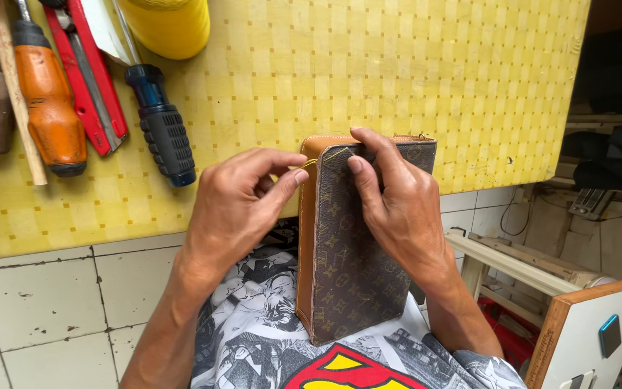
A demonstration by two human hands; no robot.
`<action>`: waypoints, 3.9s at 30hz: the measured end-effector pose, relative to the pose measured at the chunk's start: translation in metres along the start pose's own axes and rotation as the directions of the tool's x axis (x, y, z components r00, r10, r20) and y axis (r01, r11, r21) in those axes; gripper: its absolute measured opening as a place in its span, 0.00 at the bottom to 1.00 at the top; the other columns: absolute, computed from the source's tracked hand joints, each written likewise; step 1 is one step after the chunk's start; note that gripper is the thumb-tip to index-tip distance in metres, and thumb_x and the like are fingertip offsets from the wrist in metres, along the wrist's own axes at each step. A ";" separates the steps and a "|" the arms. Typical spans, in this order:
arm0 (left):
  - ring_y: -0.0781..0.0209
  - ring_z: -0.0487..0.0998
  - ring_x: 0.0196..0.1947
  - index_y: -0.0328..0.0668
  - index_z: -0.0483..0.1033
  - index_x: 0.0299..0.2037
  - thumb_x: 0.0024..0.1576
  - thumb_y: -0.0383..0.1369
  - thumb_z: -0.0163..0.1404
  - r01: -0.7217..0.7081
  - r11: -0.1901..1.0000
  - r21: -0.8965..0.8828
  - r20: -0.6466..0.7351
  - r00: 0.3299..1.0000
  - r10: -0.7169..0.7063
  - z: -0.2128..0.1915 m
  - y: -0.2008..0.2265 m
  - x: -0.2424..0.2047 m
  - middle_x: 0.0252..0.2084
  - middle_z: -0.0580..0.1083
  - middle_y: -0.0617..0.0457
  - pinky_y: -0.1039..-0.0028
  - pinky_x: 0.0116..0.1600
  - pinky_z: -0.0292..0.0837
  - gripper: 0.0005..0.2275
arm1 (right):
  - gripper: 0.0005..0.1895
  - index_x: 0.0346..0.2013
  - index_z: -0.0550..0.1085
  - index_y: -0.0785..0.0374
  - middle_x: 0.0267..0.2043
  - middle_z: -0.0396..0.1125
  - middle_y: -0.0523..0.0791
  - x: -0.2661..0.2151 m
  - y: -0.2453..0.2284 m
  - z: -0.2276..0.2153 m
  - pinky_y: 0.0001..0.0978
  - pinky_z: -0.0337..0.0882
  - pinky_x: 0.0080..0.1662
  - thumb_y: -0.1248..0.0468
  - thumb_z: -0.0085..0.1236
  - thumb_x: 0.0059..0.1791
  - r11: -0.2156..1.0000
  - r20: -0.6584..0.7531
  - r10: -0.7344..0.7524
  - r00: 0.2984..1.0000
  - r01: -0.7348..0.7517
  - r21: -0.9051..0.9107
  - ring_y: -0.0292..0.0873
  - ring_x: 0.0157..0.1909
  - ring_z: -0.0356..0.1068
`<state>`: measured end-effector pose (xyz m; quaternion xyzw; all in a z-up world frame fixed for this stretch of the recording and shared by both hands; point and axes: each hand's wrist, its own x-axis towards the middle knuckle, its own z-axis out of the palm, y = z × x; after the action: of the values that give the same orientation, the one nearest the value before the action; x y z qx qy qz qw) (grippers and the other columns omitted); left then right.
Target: The person hand-sews the edge of a brown patterned wallet using a needle and yellow thread. They pull the thread through pre-punched holes along the wallet's edge, tightening the stitches, and occasionally rotate the wallet to access different sections.
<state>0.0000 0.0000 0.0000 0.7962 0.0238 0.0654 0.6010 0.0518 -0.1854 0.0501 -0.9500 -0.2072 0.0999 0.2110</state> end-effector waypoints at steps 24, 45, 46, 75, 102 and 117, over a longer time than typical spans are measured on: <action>0.59 0.74 0.17 0.45 0.78 0.43 0.60 0.26 0.51 0.016 0.986 0.168 -0.318 0.947 0.039 0.033 -0.015 -0.001 0.15 0.69 0.54 0.71 0.27 0.72 0.05 | 0.02 0.32 0.75 0.58 0.23 0.70 0.45 -0.001 0.029 -0.019 0.36 0.70 0.33 0.65 0.57 0.49 0.949 0.015 -0.078 0.997 0.069 0.309 0.46 0.26 0.71; 0.61 0.71 0.15 0.46 0.80 0.42 0.59 0.27 0.54 0.016 0.985 0.173 -0.314 0.949 0.040 0.033 -0.016 -0.003 0.14 0.67 0.57 0.73 0.25 0.71 0.05 | 0.02 0.32 0.76 0.61 0.30 0.67 0.46 -0.015 0.013 -0.016 0.37 0.71 0.39 0.68 0.62 0.47 0.962 -0.133 -0.148 0.980 0.174 0.210 0.49 0.35 0.71; 0.61 0.71 0.15 0.46 0.80 0.42 0.59 0.27 0.54 0.018 0.985 0.174 -0.313 0.949 0.038 0.032 -0.016 -0.003 0.14 0.67 0.57 0.73 0.25 0.71 0.05 | 0.02 0.32 0.76 0.61 0.30 0.67 0.46 -0.014 0.014 -0.015 0.37 0.71 0.39 0.68 0.62 0.47 0.962 -0.131 -0.147 0.980 0.173 0.212 0.49 0.35 0.71; 0.65 0.71 0.14 0.36 0.78 0.43 0.60 0.22 0.51 0.017 0.999 0.027 -0.417 0.909 -0.004 0.037 -0.012 -0.002 0.16 0.71 0.52 0.78 0.23 0.71 0.05 | 0.04 0.32 0.73 0.64 0.29 0.64 0.48 -0.023 0.044 0.003 0.35 0.69 0.39 0.66 0.58 0.48 0.718 -0.311 -0.064 0.948 0.260 0.646 0.44 0.34 0.65; 0.64 0.68 0.22 0.42 0.76 0.46 0.61 0.28 0.54 -0.004 0.941 0.338 -0.330 0.936 0.123 0.039 -0.021 -0.010 0.23 0.68 0.58 0.74 0.33 0.69 0.06 | 0.05 0.33 0.74 0.65 0.33 0.64 0.47 -0.014 0.014 -0.011 0.34 0.64 0.40 0.69 0.63 0.48 0.949 -0.206 -0.246 0.947 0.279 0.149 0.45 0.35 0.63; 0.66 0.68 0.23 0.38 0.76 0.46 0.61 0.26 0.55 -0.003 0.927 0.375 -0.323 0.937 0.134 0.043 -0.020 -0.008 0.25 0.71 0.57 0.76 0.33 0.69 0.05 | 0.06 0.33 0.73 0.67 0.33 0.64 0.49 -0.005 0.023 -0.018 0.37 0.62 0.41 0.71 0.64 0.48 0.948 -0.199 -0.256 0.946 0.286 0.139 0.47 0.35 0.62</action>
<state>-0.0010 -0.0362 -0.0316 0.8714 0.1117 0.2188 0.4246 0.0604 -0.2127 0.0569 -0.8966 -0.3071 0.0012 0.3190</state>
